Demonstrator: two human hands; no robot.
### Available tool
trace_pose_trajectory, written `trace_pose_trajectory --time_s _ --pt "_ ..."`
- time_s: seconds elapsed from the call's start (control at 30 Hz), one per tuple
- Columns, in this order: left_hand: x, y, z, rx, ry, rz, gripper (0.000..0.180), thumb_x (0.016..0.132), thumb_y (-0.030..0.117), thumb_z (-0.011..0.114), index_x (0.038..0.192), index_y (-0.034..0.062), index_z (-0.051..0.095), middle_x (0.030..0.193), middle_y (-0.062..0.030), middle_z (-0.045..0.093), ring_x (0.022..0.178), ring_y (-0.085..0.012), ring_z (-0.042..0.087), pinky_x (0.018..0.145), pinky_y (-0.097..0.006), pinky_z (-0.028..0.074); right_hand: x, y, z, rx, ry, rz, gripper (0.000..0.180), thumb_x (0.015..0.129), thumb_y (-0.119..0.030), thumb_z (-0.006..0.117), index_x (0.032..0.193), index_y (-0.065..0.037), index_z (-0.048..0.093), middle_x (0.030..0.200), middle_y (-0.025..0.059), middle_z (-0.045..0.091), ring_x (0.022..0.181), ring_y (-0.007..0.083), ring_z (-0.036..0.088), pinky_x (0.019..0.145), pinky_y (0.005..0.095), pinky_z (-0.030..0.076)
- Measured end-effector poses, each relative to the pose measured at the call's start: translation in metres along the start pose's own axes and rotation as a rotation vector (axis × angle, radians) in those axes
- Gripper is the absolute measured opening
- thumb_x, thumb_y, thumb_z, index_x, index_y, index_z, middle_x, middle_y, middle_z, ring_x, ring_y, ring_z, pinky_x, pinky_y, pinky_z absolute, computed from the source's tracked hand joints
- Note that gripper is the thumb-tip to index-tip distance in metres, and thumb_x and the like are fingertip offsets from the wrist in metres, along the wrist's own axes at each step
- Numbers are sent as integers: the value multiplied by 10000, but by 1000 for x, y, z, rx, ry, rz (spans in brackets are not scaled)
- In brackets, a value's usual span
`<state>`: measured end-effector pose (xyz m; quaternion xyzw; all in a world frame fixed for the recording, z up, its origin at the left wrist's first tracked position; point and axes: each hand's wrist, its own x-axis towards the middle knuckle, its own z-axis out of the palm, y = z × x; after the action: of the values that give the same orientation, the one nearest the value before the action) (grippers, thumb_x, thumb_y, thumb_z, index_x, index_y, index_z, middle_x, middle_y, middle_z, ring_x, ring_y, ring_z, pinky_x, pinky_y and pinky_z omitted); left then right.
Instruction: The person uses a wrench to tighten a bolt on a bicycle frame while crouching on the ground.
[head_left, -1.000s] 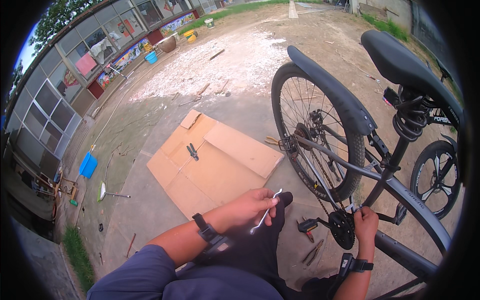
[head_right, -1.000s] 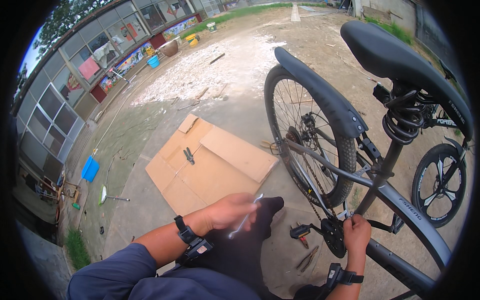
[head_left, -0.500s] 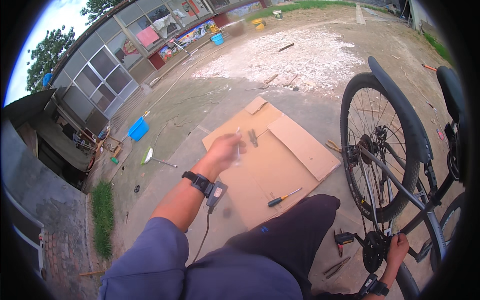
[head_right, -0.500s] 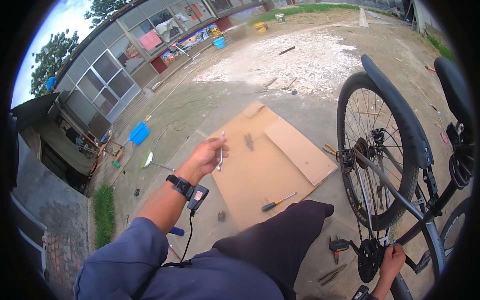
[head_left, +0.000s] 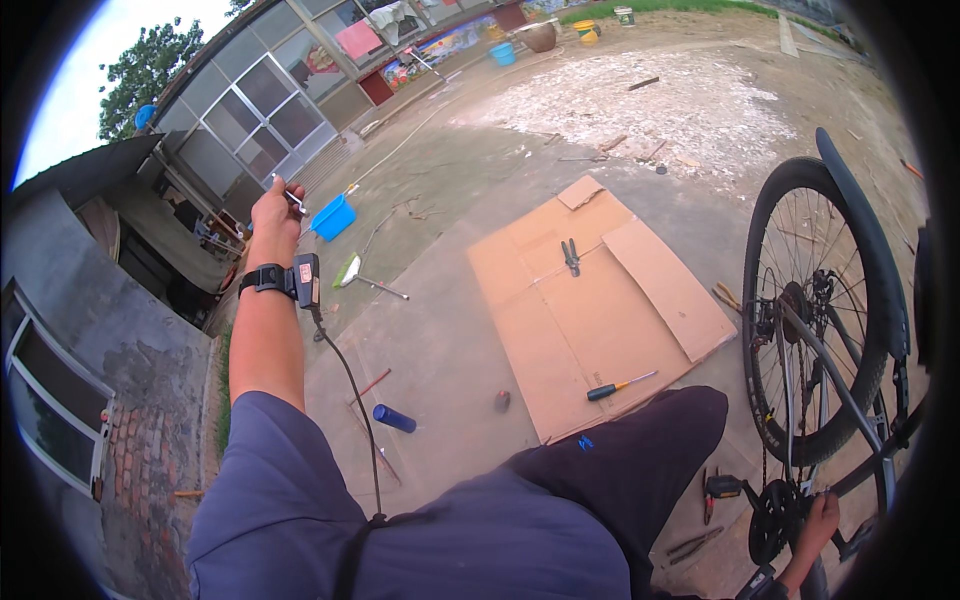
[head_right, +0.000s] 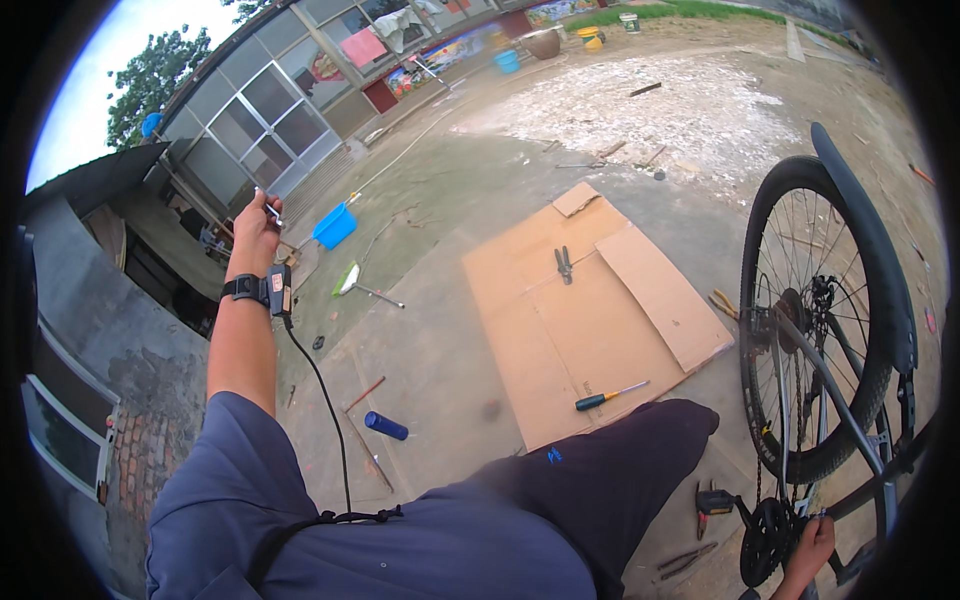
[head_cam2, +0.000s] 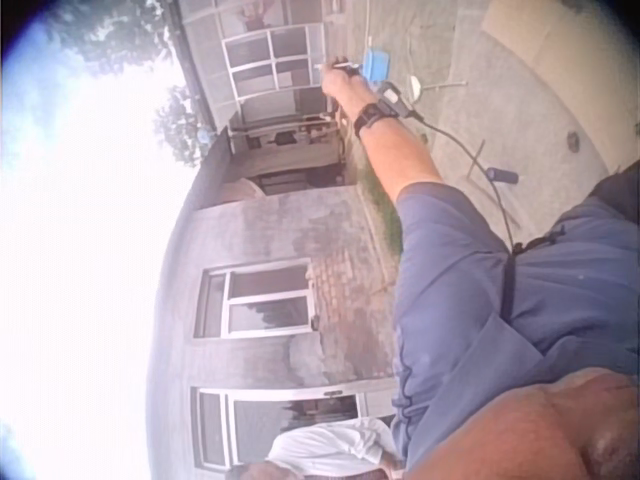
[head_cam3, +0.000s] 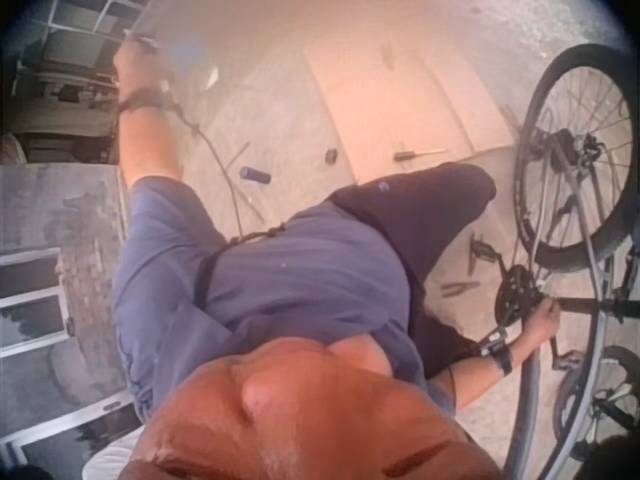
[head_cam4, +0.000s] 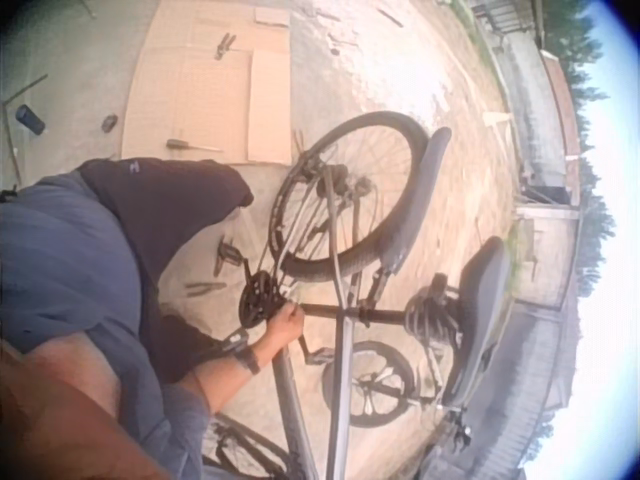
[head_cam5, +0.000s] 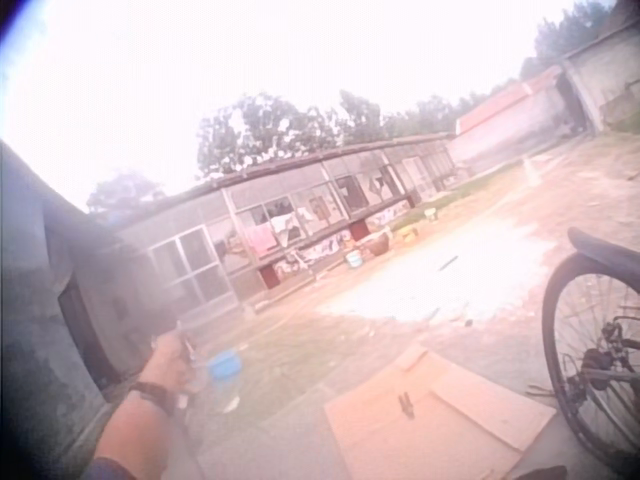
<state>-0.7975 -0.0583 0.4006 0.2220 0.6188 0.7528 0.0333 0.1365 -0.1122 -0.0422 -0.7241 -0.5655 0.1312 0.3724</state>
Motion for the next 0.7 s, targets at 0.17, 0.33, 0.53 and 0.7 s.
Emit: trace_pose_trajectory --time_s 0.17,0.33,0.53,0.7 --pt "-22 -22 22 -15 -86 -61 237 1045 250 563 1092 19 585 885 -95 673 693 -182 658 496 -267 429 2 -13 3 29 -36 79 245 948 -124 519 774 7 407 675 104 359 660 155 362 594 353 344" --pt "-134 -113 77 162 -489 -344 245 1013 259 615 1088 27 593 854 -81 666 661 -170 640 497 -270 417 1 -23 0 8 8 62 262 924 -126 538 746 8 400 638 96 336 624 151 340 560 363 326" --pt "-315 -161 145 284 -1082 -627 325 1025 277 579 1191 -2 578 943 -108 646 726 -181 634 556 -292 449 -2 -35 -2 15 -1 103 264 914 -111 544 732 6 392 631 83 341 616 137 342 543 359 320" --pt "-414 -175 173 246 -1458 -875 354 1046 297 554 1259 17 519 881 -77 642 643 -137 629 477 -244 427 -3 -39 1 32 39 106 269 894 -88 547 710 16 380 616 109 345 602 155 352 544 372 324"
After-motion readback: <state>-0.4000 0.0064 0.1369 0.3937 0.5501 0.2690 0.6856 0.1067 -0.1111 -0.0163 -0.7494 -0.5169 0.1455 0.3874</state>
